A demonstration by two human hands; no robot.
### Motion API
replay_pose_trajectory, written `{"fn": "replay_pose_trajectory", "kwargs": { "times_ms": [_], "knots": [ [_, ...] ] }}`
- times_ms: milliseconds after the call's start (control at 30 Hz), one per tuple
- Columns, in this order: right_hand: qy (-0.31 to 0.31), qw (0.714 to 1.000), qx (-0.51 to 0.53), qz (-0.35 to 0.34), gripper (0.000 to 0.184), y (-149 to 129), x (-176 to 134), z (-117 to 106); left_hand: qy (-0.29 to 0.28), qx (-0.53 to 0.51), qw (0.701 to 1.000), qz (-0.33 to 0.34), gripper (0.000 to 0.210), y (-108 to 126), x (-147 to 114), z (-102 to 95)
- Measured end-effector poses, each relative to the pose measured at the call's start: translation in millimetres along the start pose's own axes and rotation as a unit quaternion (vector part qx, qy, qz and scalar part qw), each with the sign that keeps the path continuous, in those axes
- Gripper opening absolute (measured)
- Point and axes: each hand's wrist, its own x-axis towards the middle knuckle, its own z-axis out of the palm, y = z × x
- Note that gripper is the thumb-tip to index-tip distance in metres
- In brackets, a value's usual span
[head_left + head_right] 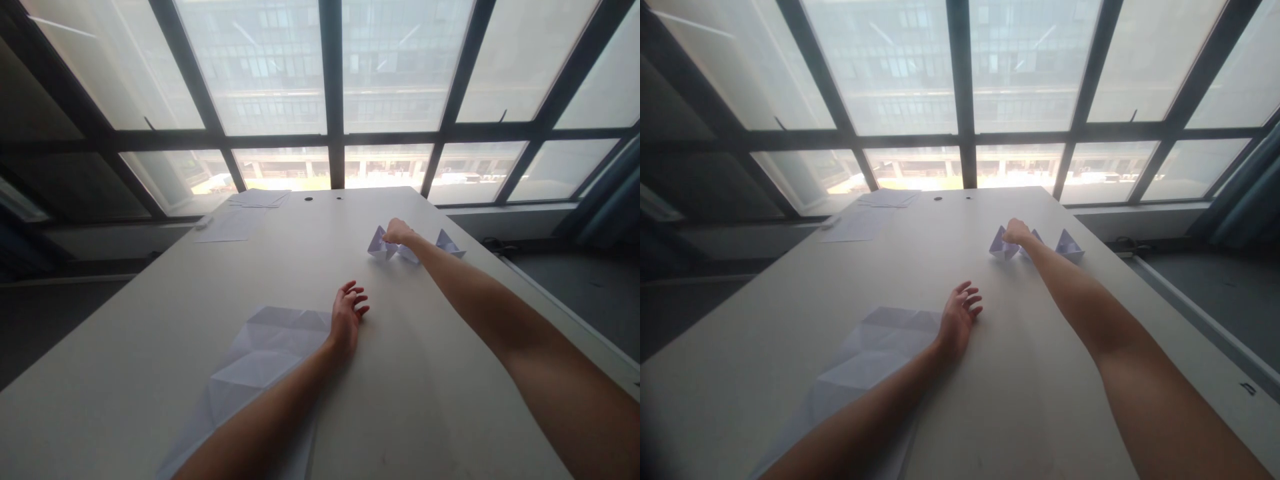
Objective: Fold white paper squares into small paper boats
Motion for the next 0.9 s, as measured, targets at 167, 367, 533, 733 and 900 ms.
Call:
{"fn": "replay_pose_trajectory", "kwargs": {
  "times_ms": [167, 367, 533, 733, 900],
  "knots": [
    [-0.03, 1.0, -0.01, 0.003, 0.02, 2.3, 5.8, 11.9, -0.005, 0.006, 1.0, 0.005, 0.036, -0.3, -2.4, 2.5],
    [-0.012, 1.0, -0.013, -0.011, 0.022, 1.4, -1.8, 4.2, -0.001, 0.006, 1.0, 0.007, 0.036, 0.5, -2.2, 1.4],
    [0.047, 0.998, 0.005, -0.034, 0.022, 8.6, -19.4, -27.7, -0.003, 0.001, 1.0, 0.019, 0.031, 0.6, 2.2, -0.6],
    [0.147, 0.975, 0.117, -0.117, 0.032, 26.2, -77.7, -28.1, -0.053, 0.089, 0.993, 0.056, 0.017, -5.1, 6.1, -1.0],
    [0.082, 0.947, 0.198, -0.24, 0.031, 30.2, -153.1, 28.5, -0.11, 0.218, 0.958, 0.15, 0.012, 9.0, 0.5, 15.3]
  ]
}}
